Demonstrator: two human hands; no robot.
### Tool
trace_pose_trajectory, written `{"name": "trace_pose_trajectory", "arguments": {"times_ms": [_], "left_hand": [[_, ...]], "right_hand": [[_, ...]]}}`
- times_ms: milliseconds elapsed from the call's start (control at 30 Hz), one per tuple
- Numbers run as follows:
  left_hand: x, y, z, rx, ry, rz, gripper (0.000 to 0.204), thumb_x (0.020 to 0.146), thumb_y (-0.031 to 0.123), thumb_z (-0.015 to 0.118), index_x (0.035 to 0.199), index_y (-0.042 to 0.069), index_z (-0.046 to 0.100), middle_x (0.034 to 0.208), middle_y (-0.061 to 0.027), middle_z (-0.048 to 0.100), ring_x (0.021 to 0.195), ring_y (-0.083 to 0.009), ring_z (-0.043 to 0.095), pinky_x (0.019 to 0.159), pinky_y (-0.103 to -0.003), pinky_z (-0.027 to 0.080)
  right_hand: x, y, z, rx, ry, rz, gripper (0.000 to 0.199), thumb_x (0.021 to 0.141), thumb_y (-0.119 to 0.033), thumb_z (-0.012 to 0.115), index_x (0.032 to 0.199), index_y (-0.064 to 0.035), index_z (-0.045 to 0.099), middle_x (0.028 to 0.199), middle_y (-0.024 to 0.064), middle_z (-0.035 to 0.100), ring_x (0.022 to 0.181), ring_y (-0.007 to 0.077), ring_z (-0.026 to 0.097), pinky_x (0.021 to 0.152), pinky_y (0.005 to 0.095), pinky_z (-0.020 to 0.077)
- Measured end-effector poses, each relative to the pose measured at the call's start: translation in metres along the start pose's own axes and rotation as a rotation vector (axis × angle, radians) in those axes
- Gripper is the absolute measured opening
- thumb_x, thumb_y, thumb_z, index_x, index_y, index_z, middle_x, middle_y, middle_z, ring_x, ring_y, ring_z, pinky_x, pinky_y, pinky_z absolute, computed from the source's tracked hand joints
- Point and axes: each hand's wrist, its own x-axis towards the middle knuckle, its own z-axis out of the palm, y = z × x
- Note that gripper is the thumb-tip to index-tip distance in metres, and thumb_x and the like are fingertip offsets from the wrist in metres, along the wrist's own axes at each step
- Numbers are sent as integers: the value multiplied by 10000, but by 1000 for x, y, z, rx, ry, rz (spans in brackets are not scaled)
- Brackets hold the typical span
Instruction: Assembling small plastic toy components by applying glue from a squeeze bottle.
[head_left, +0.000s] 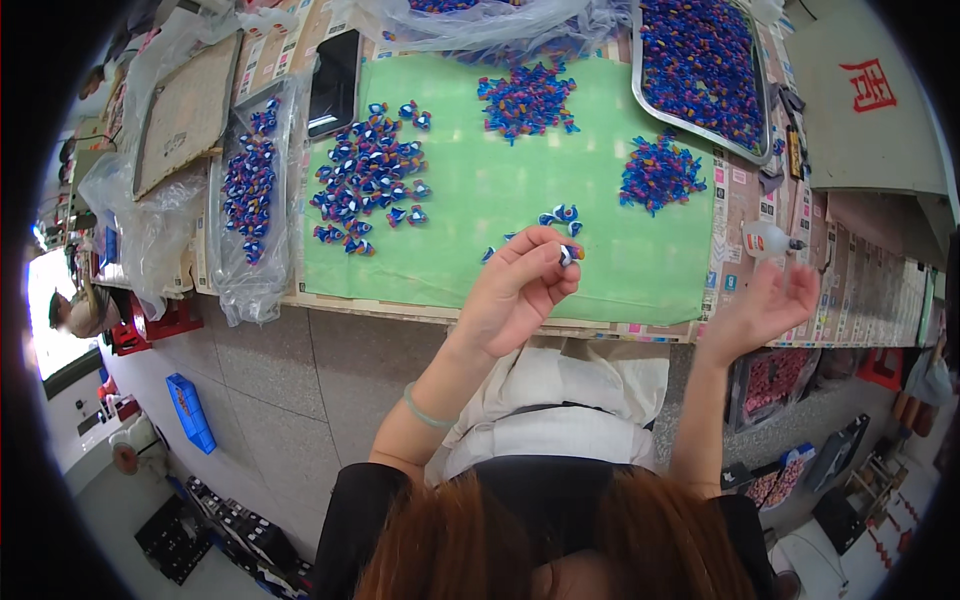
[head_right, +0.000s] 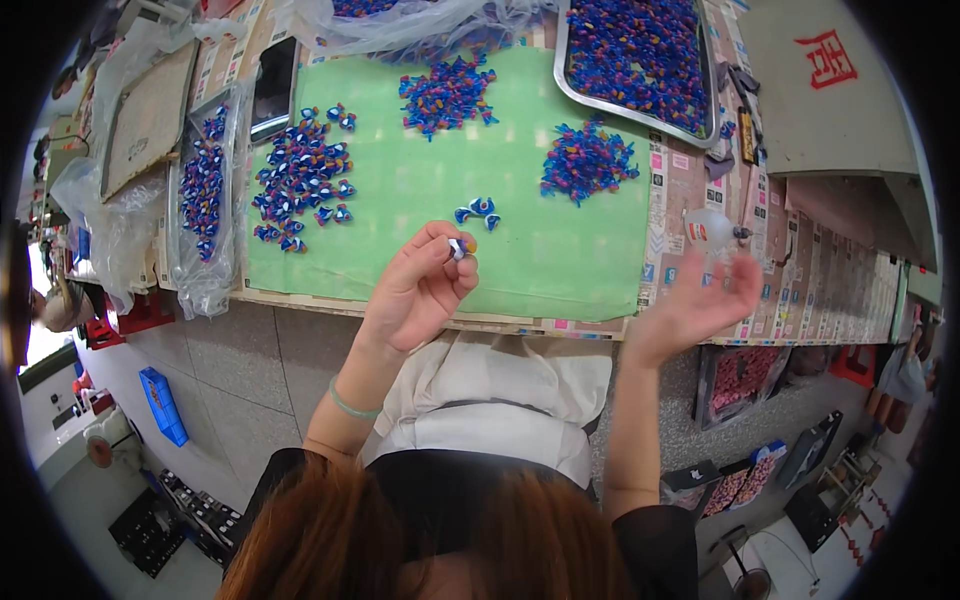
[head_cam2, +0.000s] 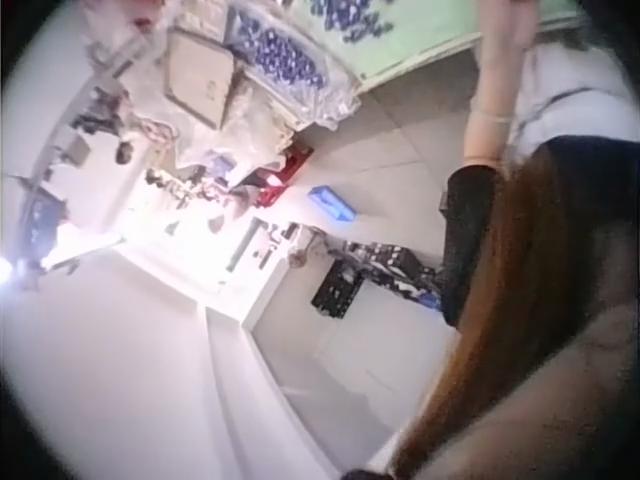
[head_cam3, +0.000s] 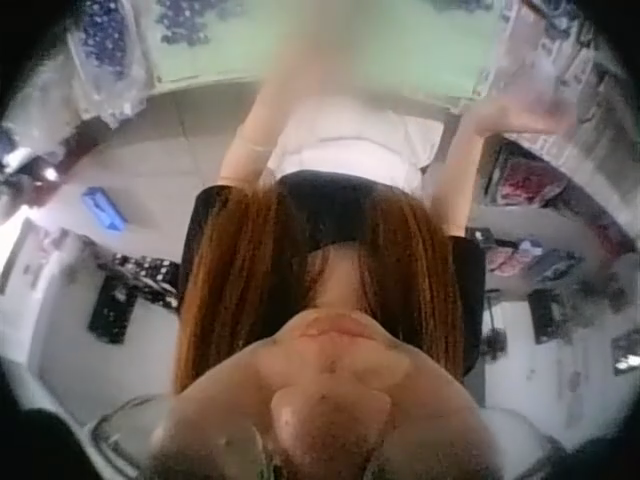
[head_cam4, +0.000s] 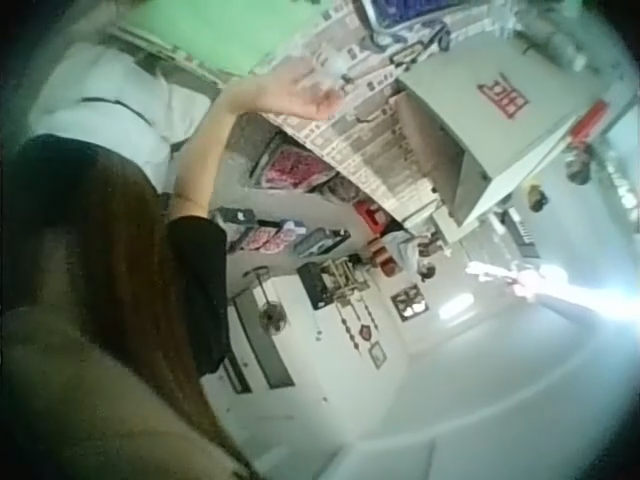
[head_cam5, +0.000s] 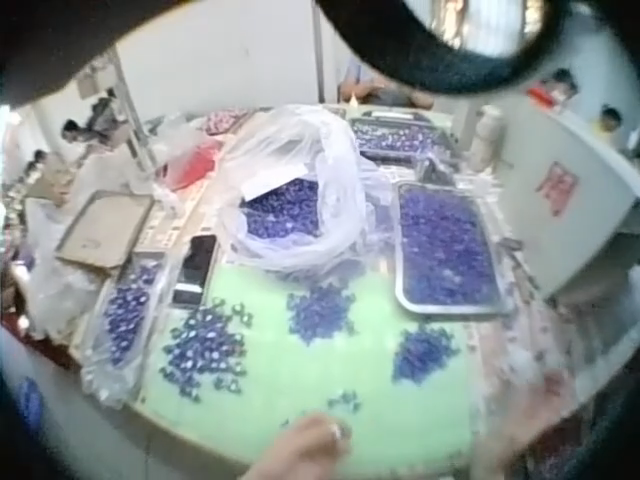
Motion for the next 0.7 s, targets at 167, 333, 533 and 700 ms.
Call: {"name": "trace_pose_trajectory", "arguments": {"times_ms": [167, 333, 533, 700], "left_hand": [[3, -4, -16, -116, -116, -15, 139, 810, 68, 494, 937, 15, 513, 874, -71, 556, 772, -124, 545, 694, -230, 458], [2, -1, -2, -46, 27, -16, 160, 809, 65, 489, 955, 4, 512, 846, -52, 554, 757, -112, 543, 690, -222, 461], [3, -1, -6, -39, 28, -22, 151, 806, 60, 485, 944, 9, 519, 833, -46, 559, 727, -101, 538, 672, -217, 457], [2, -4, -7, -59, 35, -29, 144, 800, 59, 491, 932, 10, 521, 804, -47, 560, 681, -88, 523, 650, -208, 443]], "right_hand": [[28, 78, -34, -210, -93, 217, 373, 750, -26, 573, 1071, 19, 388, 1041, 100, 431, 966, 169, 434, 824, 276, 357], [33, 65, -32, 197, -192, 542, 340, 765, -24, 551, 1076, 6, 417, 956, 73, 492, 854, 164, 515, 759, 252, 420], [12, -16, -24, 321, -689, 860, 347, 717, -58, 593, 1023, -3, 438, 952, 77, 491, 804, 134, 510, 655, 229, 425], [-6, -49, -7, 321, -769, 680, 359, 652, -51, 645, 953, -12, 455, 942, 69, 476, 788, 115, 487, 670, 218, 401]]}}
